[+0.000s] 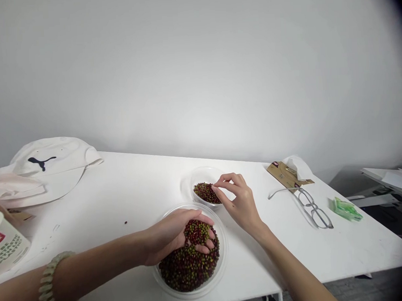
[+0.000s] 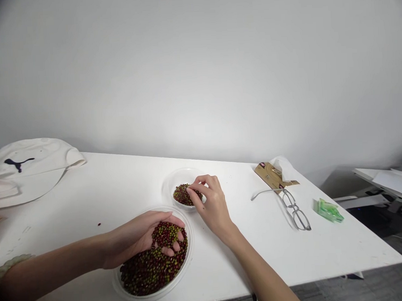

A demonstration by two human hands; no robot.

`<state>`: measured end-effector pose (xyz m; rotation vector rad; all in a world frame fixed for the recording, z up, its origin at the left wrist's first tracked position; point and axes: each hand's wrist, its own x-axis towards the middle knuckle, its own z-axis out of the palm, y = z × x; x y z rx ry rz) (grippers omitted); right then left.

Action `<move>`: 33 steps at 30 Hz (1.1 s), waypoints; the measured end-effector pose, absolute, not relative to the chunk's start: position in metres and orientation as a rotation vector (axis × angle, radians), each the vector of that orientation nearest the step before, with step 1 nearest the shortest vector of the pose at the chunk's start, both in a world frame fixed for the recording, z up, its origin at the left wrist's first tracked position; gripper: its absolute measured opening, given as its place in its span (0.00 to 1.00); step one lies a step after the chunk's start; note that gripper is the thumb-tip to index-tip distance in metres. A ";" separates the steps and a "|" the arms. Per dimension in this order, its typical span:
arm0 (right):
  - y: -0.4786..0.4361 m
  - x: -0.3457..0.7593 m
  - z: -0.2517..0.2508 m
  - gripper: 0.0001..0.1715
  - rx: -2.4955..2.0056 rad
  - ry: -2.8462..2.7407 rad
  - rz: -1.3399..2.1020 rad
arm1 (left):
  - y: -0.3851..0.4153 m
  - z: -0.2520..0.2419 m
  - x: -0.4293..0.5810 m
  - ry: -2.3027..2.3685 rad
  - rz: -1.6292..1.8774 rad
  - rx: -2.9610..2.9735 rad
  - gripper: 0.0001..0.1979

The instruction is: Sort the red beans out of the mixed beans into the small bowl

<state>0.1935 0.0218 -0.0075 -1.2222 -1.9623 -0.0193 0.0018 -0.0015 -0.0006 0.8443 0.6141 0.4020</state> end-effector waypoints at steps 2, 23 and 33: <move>0.022 0.194 -0.007 0.06 -1.236 -1.947 -0.019 | -0.002 0.001 0.002 0.614 0.400 0.851 0.11; 0.004 0.183 0.010 0.04 -1.022 -2.107 0.573 | -0.003 0.009 0.004 0.624 0.398 0.899 0.12; 0.003 0.183 0.007 0.05 -0.996 -2.122 0.580 | -0.003 0.006 0.004 0.620 0.406 0.883 0.11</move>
